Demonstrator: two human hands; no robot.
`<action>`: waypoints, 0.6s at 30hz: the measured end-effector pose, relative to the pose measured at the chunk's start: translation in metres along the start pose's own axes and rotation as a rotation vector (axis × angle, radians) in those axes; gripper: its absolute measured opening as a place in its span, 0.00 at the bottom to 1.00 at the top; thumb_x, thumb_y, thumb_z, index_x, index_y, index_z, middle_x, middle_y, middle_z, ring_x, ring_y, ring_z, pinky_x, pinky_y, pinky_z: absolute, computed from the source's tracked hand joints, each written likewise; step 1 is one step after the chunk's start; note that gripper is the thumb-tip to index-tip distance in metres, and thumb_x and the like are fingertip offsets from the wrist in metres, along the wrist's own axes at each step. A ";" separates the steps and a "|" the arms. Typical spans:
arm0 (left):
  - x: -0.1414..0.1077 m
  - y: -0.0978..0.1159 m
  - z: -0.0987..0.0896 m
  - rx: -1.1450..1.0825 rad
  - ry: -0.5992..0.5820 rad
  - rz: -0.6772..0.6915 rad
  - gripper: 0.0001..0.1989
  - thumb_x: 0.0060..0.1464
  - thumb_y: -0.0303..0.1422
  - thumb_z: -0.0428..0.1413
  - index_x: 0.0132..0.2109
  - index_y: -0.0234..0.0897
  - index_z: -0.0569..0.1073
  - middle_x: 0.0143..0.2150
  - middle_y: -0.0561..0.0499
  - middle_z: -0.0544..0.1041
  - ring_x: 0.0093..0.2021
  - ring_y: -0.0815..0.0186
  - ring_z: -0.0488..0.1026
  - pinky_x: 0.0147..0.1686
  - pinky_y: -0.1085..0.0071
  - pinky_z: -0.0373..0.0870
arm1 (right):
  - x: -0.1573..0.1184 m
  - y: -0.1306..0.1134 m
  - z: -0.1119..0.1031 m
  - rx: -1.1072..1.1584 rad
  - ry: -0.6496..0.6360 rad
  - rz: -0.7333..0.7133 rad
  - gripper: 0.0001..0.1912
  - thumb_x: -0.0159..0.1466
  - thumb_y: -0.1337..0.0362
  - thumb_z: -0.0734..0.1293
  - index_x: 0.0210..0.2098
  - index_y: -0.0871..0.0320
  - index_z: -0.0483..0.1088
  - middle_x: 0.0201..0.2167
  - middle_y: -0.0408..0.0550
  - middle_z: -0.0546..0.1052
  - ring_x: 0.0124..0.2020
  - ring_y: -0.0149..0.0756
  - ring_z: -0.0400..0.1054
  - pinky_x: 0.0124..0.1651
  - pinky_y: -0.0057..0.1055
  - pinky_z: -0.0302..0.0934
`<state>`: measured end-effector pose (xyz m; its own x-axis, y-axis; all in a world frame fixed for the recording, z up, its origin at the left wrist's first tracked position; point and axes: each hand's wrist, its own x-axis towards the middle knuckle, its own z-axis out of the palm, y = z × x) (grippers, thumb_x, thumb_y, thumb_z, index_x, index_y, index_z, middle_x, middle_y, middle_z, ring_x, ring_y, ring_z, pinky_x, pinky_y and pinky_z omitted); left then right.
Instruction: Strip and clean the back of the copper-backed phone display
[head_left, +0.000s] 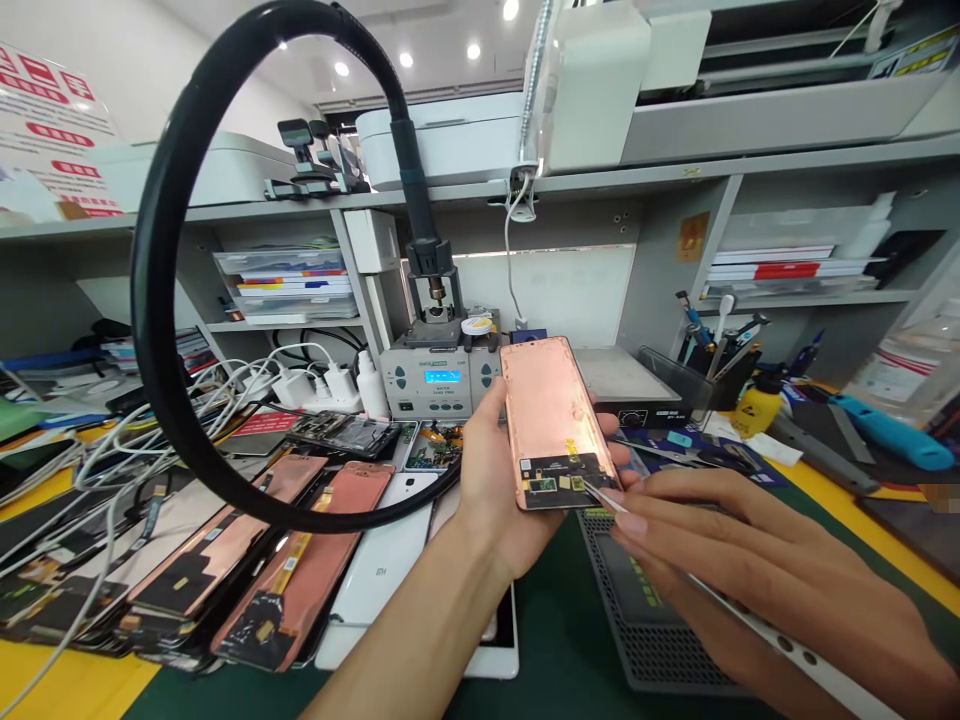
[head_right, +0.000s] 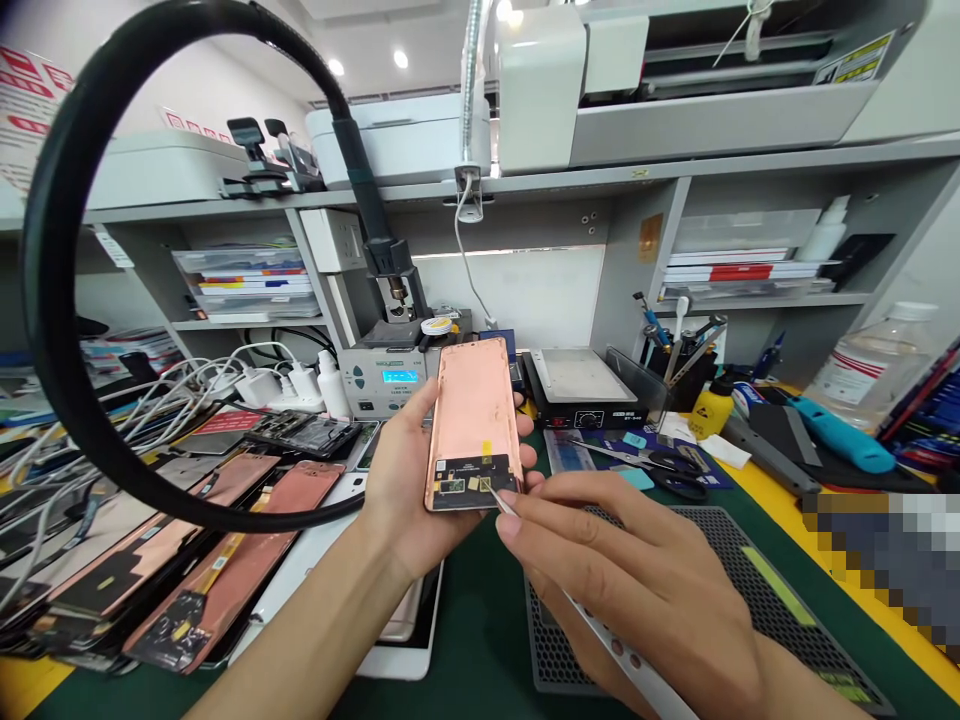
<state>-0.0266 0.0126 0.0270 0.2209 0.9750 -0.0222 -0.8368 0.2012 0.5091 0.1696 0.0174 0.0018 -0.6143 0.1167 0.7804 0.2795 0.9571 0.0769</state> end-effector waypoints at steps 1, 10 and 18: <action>0.000 0.000 0.000 -0.001 -0.002 0.001 0.31 0.66 0.50 0.41 0.47 0.26 0.76 0.38 0.36 0.78 0.31 0.52 0.79 0.34 0.56 0.77 | 0.000 0.000 0.000 -0.004 0.002 -0.003 0.19 0.66 0.79 0.67 0.54 0.60 0.73 0.46 0.47 0.82 0.52 0.33 0.73 0.56 0.26 0.71; -0.002 0.004 0.003 0.003 0.019 -0.076 0.33 0.67 0.49 0.39 0.48 0.22 0.76 0.38 0.36 0.79 0.29 0.55 0.78 0.35 0.57 0.76 | 0.001 0.003 -0.006 -0.010 -0.062 -0.068 0.23 0.64 0.81 0.67 0.57 0.60 0.72 0.48 0.50 0.83 0.50 0.36 0.76 0.54 0.28 0.74; -0.001 0.003 0.003 -0.021 0.021 -0.088 0.31 0.67 0.48 0.40 0.49 0.22 0.75 0.37 0.36 0.79 0.29 0.54 0.78 0.35 0.57 0.76 | 0.001 0.005 -0.007 -0.008 -0.090 -0.092 0.22 0.63 0.81 0.67 0.56 0.63 0.73 0.50 0.54 0.82 0.55 0.38 0.72 0.55 0.29 0.73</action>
<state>-0.0280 0.0120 0.0309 0.2841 0.9551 -0.0842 -0.8247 0.2882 0.4866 0.1758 0.0204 0.0070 -0.7014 0.0521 0.7109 0.2247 0.9626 0.1512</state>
